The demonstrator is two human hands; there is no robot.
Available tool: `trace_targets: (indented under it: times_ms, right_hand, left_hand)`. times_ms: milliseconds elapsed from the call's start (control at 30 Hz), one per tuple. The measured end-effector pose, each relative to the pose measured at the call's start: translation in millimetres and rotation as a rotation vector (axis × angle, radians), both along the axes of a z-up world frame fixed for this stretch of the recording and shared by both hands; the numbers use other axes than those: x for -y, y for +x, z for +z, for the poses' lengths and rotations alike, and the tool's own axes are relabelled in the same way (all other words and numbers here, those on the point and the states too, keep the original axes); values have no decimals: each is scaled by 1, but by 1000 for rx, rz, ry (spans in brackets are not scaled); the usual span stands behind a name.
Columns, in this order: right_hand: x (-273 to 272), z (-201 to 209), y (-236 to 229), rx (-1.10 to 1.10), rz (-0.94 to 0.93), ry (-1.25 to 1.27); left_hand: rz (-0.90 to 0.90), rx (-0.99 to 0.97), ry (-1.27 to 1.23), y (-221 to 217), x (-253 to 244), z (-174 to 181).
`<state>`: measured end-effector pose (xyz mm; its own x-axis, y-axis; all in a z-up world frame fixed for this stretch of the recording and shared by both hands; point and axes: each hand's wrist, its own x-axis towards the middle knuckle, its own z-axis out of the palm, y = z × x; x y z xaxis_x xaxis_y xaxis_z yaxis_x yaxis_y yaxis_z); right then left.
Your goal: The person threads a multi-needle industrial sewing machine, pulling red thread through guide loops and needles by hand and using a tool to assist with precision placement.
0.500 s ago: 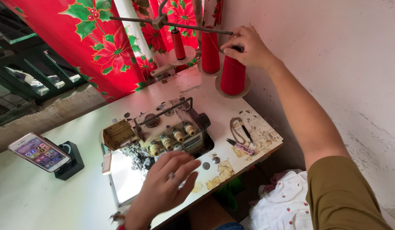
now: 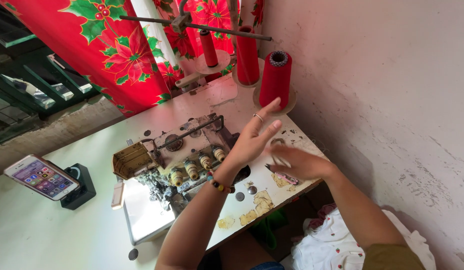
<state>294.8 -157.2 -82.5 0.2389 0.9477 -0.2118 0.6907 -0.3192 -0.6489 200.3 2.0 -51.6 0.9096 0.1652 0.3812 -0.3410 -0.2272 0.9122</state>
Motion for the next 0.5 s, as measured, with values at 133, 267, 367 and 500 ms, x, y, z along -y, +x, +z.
trace_targets:
  times_ms: [133, 267, 367, 500]
  right_hand:
    - [-8, -59, 59, -7, -312, 386]
    - [-56, -99, 117, 680, -604, 938]
    - [-84, -95, 119, 989, -583, 1015]
    - [-98, -96, 124, 1162, -605, 1005]
  left_hand:
    - [35, 10, -467, 9, -6, -40]
    - [217, -16, -375, -3, -9, -46]
    - [306, -46, -82, -27, -6, -24]
    - [431, -64, 718, -82, 15, 26]
